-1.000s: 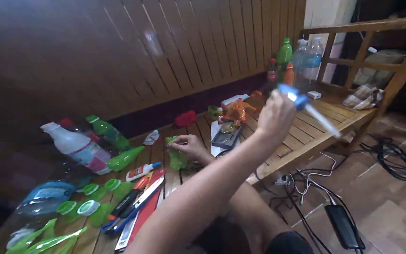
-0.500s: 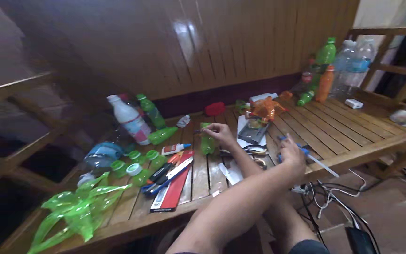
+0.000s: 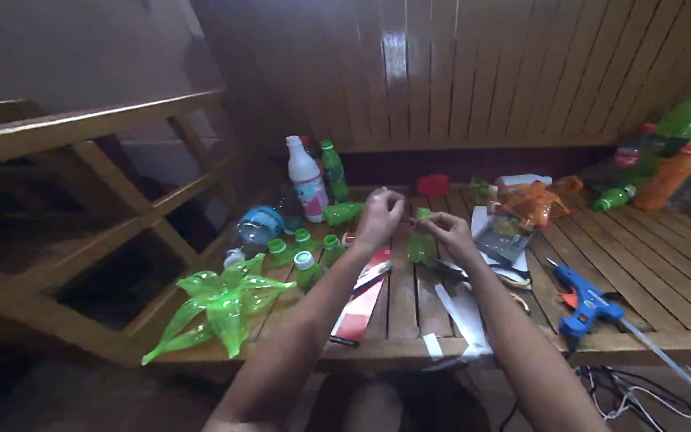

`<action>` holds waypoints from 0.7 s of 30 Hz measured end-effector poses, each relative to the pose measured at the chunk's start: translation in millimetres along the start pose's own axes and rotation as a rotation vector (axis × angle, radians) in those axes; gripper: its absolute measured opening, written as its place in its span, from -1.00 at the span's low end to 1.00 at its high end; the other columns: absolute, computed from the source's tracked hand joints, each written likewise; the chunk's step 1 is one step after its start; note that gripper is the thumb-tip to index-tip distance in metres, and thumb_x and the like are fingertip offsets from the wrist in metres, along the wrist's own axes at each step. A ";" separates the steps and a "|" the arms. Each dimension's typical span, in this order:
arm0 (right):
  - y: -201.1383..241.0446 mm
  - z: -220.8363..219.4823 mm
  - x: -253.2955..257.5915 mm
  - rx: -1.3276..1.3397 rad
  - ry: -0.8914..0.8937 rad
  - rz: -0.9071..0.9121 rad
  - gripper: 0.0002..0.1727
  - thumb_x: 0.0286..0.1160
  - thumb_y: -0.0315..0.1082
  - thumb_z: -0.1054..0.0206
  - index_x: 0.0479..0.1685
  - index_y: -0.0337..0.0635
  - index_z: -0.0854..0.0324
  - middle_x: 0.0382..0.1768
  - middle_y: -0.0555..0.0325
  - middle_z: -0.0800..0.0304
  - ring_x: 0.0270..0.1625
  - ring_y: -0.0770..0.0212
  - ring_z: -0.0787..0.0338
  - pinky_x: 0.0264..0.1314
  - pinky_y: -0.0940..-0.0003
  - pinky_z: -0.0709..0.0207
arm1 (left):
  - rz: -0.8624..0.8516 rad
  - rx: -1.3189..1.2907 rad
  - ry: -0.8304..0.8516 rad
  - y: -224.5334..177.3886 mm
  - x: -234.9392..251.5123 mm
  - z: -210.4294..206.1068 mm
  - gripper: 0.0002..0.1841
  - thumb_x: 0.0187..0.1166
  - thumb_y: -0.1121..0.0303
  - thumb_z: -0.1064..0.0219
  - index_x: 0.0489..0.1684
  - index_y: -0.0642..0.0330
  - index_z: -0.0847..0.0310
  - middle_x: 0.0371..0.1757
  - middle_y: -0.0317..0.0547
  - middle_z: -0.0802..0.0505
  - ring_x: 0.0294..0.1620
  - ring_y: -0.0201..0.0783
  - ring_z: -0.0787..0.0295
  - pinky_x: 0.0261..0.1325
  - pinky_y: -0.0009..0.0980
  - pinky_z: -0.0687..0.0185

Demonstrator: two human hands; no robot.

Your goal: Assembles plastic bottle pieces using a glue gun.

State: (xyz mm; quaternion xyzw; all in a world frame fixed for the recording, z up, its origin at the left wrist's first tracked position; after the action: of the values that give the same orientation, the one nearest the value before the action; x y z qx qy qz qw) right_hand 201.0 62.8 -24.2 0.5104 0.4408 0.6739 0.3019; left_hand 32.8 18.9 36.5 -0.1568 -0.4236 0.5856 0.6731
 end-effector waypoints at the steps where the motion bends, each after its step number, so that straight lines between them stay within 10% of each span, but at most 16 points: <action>1: -0.5 0.3 0.1 0.001 0.004 0.005 -0.85 0.60 -0.47 -0.36 -0.04 -0.42 -0.72 -0.11 0.05 -0.83 -0.07 0.40 -0.79 0.14 0.40 -0.69 | 0.069 -0.070 0.062 18.6 1.9 -4.2 -0.66 0.84 0.31 -0.12 0.33 0.35 -0.64 0.14 0.24 -0.81 0.03 0.06 -0.82 0.17 0.04 -0.71; 7: 3.6 -1.3 -5.5 -0.035 0.017 0.041 -0.90 0.57 -0.52 -0.36 -0.10 -0.38 -0.73 -0.20 0.19 -0.82 -0.15 0.49 -0.76 0.06 0.49 -0.68 | 0.006 -0.429 0.109 33.4 -19.4 -27.9 -0.76 0.73 0.39 -0.29 0.20 0.34 -0.69 -0.05 -0.05 -0.84 -0.19 -0.36 -0.80 -0.03 -0.40 -0.75; 21: 7.8 -4.2 -12.6 -0.051 0.028 0.101 -0.90 0.55 -0.54 -0.36 -0.08 -0.29 -0.74 -0.10 0.27 -0.82 -0.13 0.52 -0.79 0.04 0.53 -0.72 | -0.064 -0.477 -0.070 37.0 -34.9 -35.1 -0.84 0.67 0.44 -0.36 0.05 0.31 -0.71 -0.20 -0.13 -0.83 -0.36 -0.47 -0.73 -0.21 -0.52 -0.70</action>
State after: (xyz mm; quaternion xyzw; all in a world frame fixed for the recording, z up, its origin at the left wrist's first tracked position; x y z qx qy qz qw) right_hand 201.0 47.5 -22.8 0.5146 0.4014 0.7063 0.2743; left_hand 36.6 6.6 -24.0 -0.2774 -0.5777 0.4524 0.6202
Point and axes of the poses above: each hand's wrist, its own x-axis towards the middle knuckle, its own z-axis out of the back of the hand, y = z × x, the point moved 4 cm from there along x, towards the middle knuckle
